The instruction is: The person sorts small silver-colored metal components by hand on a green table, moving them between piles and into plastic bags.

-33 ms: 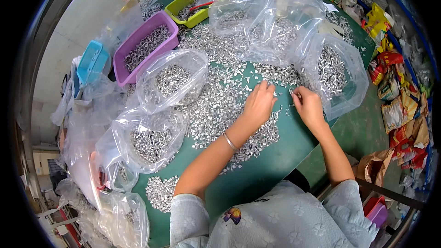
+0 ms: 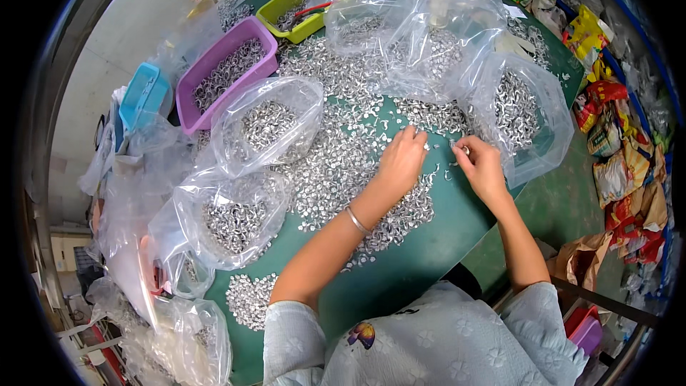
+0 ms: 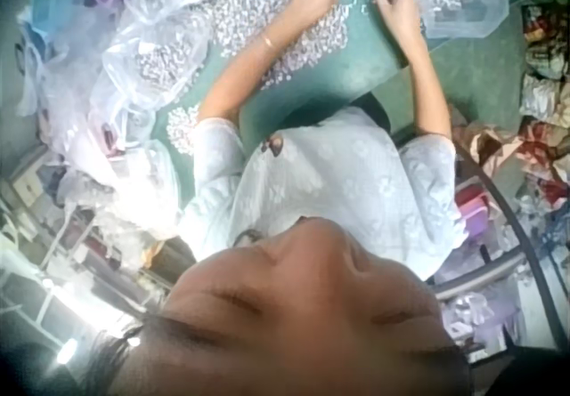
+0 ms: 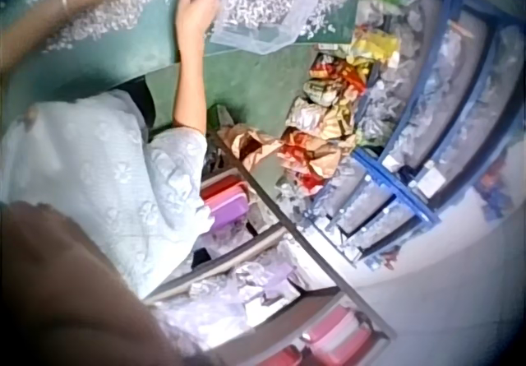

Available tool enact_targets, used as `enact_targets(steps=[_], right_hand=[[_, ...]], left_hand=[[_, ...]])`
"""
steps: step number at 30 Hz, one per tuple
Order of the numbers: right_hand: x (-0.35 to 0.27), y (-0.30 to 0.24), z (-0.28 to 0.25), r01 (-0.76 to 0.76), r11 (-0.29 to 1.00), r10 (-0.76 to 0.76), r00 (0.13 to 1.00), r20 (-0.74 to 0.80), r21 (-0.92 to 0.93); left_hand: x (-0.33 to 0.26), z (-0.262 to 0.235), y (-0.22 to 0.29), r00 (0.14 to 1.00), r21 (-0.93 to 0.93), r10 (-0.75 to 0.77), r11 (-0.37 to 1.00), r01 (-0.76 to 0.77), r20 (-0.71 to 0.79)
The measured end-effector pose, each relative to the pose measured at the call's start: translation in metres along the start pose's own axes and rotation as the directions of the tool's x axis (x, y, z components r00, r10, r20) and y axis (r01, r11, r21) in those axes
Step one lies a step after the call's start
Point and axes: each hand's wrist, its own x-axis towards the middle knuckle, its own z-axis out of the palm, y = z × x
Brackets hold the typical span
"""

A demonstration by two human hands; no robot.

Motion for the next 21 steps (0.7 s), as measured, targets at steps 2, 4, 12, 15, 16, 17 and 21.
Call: enact_targets(steps=[2,4,12,15,16,17,21], right_hand=[[-0.011,-0.013,-0.011,-0.335,0.754,0.252,0.942,0.223,0.565],[-0.022,-0.013,-0.015,-0.390,0.339,0.210,0.918,0.336,0.856],[-0.028,-0.014,-0.007,-0.430,0.605,0.368,0.897,0.244,0.670],[-0.027,-0.018,0.002,-0.120,0.954,0.101,0.991,0.084,0.275],[-0.029,-0.020,0.003,-0.048,0.988,0.035,0.996,0.087,0.146],[-0.028,-0.028,0.005,0.032,0.999,-0.033,0.995,0.099,0.015],[-0.025,-0.023,0.017,0.342,0.886,-0.318,0.939,0.129,-0.311]], left_hand=[[-0.005,-0.001,-0.006,1.000,0.012,0.006,1.000,-0.006,0.005],[-0.016,-0.006,-0.010,0.997,-0.038,-0.025,0.999,0.028,0.067],[-0.053,-0.024,0.018,0.989,0.053,0.096,0.993,-0.102,0.108],[-0.075,-0.026,0.028,0.984,0.173,0.126,0.974,-0.146,0.125],[-0.081,-0.027,0.030,0.986,0.175,0.106,0.976,-0.128,0.130],[-0.087,-0.029,0.031,0.987,0.179,0.086,0.978,-0.109,0.132],[-0.113,-0.031,0.036,0.992,0.172,0.024,0.984,-0.044,0.121]])
